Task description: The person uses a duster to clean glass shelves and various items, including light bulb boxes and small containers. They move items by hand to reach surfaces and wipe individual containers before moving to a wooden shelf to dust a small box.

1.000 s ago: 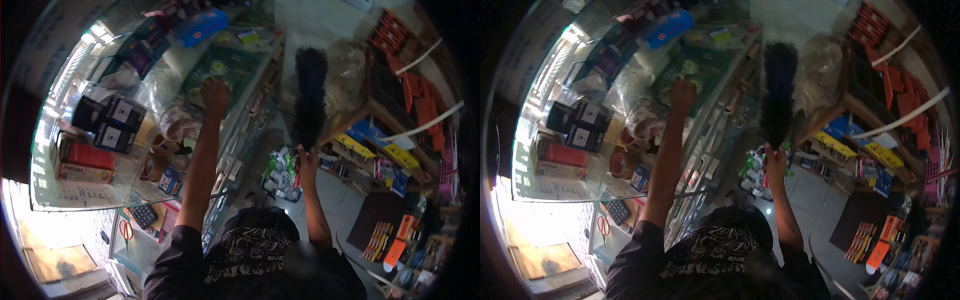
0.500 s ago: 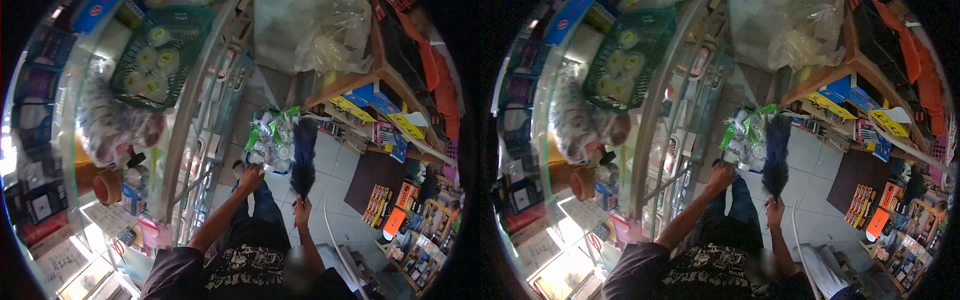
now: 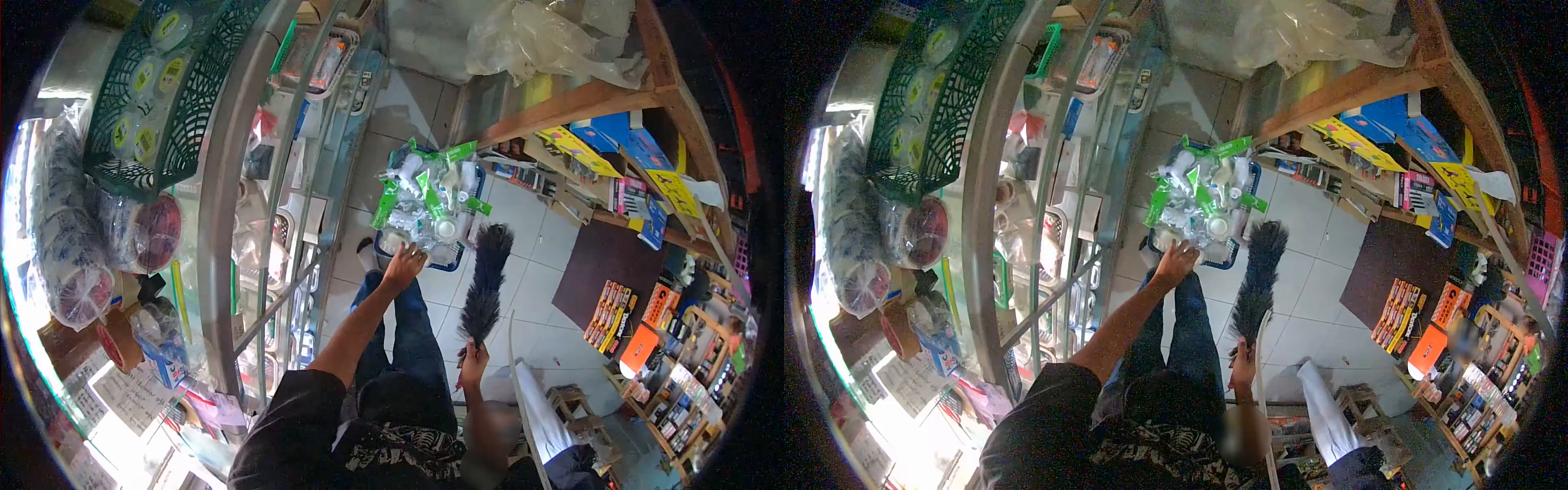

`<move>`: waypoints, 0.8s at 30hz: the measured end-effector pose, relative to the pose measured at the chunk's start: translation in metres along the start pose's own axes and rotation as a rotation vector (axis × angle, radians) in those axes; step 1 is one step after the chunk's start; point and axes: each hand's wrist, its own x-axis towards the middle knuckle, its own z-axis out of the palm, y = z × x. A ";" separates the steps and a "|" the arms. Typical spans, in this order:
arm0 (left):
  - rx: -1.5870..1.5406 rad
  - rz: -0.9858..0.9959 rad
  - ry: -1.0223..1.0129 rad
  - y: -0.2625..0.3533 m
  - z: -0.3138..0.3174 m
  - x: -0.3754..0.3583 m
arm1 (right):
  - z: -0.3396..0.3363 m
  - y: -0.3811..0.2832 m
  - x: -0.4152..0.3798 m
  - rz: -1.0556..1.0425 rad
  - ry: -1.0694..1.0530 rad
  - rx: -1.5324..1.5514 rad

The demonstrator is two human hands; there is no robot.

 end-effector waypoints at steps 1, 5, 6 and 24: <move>-0.044 -0.025 0.092 0.000 -0.004 0.001 | 0.001 0.001 0.001 -0.037 0.008 0.034; -0.294 -0.133 0.209 0.007 -0.026 0.001 | -0.004 -0.008 0.012 -0.083 -0.077 -0.043; -0.287 -0.133 0.215 0.009 -0.032 0.000 | -0.005 -0.013 0.012 -0.090 -0.081 -0.038; -2.289 -0.553 0.800 -0.029 -0.305 -0.087 | 0.034 -0.164 -0.074 -0.426 -0.533 0.050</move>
